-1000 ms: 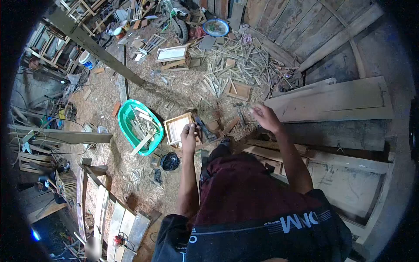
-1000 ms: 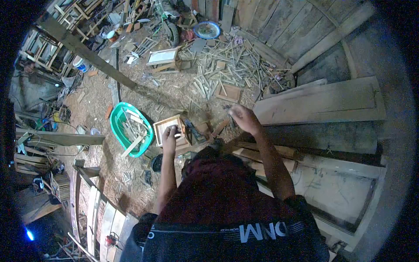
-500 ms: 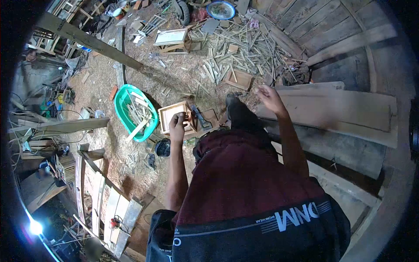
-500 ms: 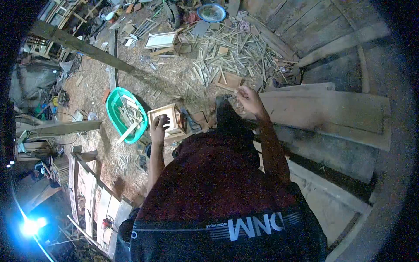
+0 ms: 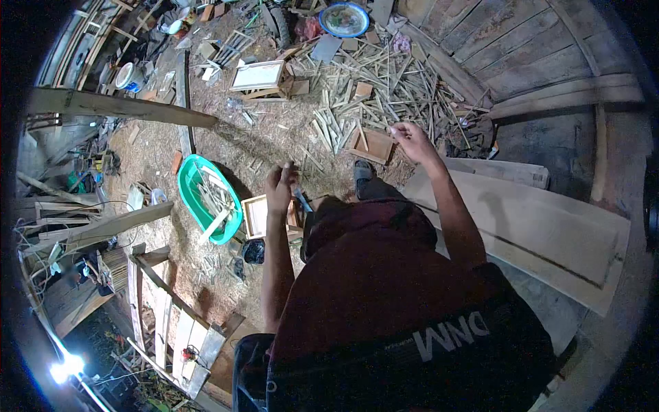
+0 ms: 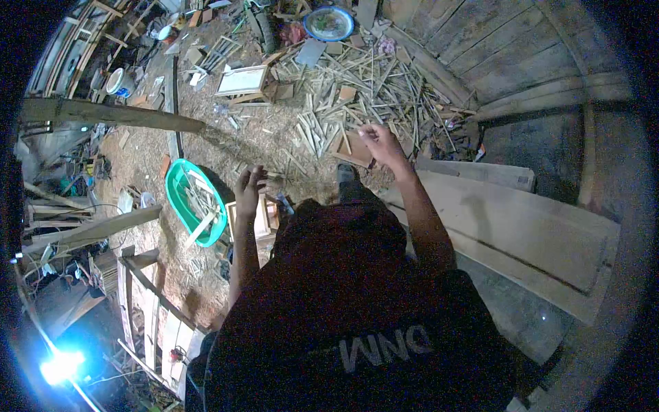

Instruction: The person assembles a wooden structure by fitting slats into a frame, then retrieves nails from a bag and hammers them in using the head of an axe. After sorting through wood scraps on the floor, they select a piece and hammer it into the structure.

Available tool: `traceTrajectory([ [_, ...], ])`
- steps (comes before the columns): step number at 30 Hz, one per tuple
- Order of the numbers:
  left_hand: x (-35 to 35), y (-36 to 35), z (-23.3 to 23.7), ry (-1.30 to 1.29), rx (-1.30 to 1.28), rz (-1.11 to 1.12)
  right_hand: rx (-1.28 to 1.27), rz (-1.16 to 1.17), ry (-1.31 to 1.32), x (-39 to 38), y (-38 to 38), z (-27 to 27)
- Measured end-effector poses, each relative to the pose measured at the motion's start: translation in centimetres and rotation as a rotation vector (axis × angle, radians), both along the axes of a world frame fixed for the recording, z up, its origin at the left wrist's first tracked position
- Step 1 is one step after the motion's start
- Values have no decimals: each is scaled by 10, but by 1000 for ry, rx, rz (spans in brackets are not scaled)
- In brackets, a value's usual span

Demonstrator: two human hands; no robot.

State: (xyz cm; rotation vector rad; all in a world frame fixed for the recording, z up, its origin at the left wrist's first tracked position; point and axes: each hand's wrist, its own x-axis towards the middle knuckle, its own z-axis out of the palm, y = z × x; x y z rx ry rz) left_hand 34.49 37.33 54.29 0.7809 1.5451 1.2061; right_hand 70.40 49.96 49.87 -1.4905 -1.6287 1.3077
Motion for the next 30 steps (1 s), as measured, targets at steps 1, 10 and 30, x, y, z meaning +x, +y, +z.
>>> traceTrajectory([
  [1, 7, 13, 3, 15, 5, -10, 20, 35, -64, 4, 9, 2],
  [10, 27, 55, -9, 44, -104, -31, -71, 103, -150, 0, 39, -10],
  [30, -1, 189, -108, -42, -203, -334, -84, -150, -131, -25, 51, -34],
])
